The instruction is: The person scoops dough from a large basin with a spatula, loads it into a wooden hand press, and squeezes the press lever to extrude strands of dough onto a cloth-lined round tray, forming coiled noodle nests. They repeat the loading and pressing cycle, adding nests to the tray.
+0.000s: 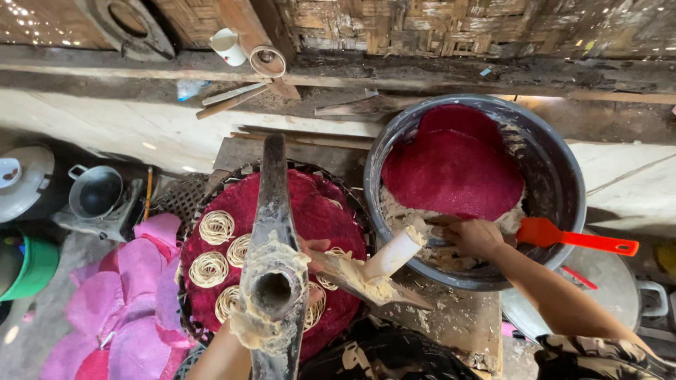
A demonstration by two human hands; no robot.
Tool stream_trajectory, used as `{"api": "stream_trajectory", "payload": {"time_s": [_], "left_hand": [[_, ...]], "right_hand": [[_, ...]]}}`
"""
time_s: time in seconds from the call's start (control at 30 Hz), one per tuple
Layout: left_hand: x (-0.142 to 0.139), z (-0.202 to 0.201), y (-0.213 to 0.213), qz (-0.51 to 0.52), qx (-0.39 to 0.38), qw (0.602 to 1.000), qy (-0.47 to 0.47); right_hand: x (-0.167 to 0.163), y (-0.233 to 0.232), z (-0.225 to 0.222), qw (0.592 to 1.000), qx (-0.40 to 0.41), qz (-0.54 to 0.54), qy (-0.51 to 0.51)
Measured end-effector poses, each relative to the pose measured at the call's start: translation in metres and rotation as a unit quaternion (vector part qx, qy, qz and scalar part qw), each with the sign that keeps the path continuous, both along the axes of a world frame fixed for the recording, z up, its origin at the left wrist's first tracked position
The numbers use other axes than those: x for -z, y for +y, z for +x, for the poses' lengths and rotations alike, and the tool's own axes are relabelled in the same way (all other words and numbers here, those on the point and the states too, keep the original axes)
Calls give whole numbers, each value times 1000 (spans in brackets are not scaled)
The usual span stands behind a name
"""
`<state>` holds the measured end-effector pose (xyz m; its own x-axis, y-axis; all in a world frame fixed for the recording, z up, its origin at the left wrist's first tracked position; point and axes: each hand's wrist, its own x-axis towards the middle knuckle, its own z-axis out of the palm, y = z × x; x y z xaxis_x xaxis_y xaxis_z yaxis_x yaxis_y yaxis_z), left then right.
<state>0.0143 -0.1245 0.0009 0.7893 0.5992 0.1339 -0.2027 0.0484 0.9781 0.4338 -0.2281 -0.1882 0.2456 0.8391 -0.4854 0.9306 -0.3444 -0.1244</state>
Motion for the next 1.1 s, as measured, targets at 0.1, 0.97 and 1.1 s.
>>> {"api": "stream_trajectory", "payload": {"time_s": [0.1,0.97,1.1], "left_hand": [[6,1,-1,80,3,997,-14],[29,127,6,225,22,935,272],[38,155,3,475,-5,874,102]], "right_hand": [[1,-5,-4,1000,-8,-9,8],[-210,-167,153,914,140,141,354],[-243,-145,107,964,61,112,233]]}}
